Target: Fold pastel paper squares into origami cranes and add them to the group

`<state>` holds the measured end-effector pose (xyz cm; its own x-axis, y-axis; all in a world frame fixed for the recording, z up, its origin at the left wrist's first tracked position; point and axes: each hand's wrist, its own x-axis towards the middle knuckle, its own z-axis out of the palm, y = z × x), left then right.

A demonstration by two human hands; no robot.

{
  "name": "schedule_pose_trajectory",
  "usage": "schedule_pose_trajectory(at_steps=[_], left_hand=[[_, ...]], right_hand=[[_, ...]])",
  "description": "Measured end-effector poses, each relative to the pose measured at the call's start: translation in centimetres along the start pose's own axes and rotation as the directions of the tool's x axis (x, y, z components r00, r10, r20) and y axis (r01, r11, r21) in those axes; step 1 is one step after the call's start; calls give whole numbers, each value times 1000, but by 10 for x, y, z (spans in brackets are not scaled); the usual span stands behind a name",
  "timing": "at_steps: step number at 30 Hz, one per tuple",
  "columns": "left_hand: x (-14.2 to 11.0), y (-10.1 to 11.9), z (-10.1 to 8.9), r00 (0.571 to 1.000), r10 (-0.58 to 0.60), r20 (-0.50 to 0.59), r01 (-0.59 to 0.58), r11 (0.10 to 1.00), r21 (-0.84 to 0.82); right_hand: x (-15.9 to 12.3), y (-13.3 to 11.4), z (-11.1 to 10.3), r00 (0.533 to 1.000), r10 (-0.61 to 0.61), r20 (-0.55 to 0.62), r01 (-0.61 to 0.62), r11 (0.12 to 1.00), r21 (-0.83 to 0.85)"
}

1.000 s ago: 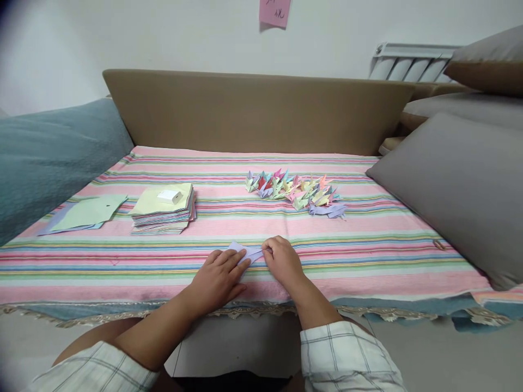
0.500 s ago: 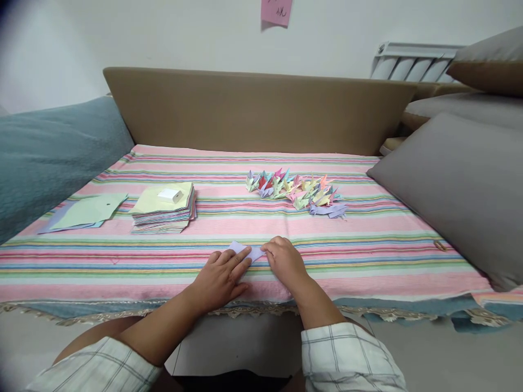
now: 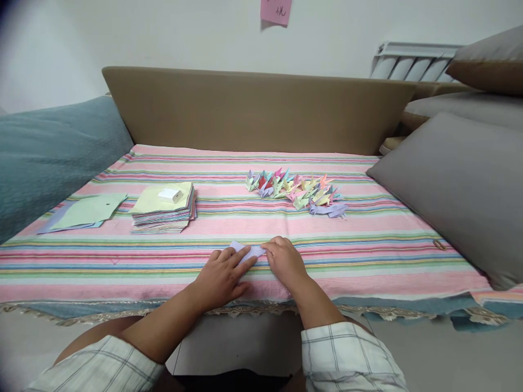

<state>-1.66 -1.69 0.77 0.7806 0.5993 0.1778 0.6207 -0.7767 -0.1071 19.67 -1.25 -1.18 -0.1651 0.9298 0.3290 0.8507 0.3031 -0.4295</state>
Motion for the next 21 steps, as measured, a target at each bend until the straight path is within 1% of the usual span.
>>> schedule_pose_trajectory(at_steps=[2, 5, 7, 8, 9, 11, 13, 17, 21], left_hand=[[0, 0, 0, 1000, -3, 3, 3, 1000, -2], [0, 1, 0, 1000, -10, 7, 10, 1000, -1], [1, 1, 0, 1000, -15, 9, 15, 1000, 0], [1, 1, -1, 1000, -15, 11, 15, 1000, 1], [1, 2, -1, 1000, -16, 13, 16, 1000, 3], [1, 2, -1, 1000, -16, 17, 16, 1000, 8], [1, 2, -2, 1000, -14, 18, 14, 1000, 11], [0, 1, -2, 1000, -9, 15, 9, 1000, 7], [-1, 1, -1, 1000, -12, 21, 12, 1000, 8]], right_hand=[[0, 0, -3, 1000, 23, -10, -22, 999, 25], [-3, -1, -7, 997, 37, -74, -32, 998, 61], [-7, -5, -7, 994, -10, -113, 14, 999, 37], [-9, -7, -6, 993, -52, -110, 53, 999, 7], [-12, -10, -5, 991, -95, -93, 92, 995, -29], [-16, -16, -2, 986, -165, -14, 163, 982, -93], [-20, -20, 0, 983, -174, 52, 180, 974, -138], [-24, -18, 0, 986, -119, 118, 139, 973, -182], [-24, -12, -4, 993, -52, 109, 76, 970, -229]])
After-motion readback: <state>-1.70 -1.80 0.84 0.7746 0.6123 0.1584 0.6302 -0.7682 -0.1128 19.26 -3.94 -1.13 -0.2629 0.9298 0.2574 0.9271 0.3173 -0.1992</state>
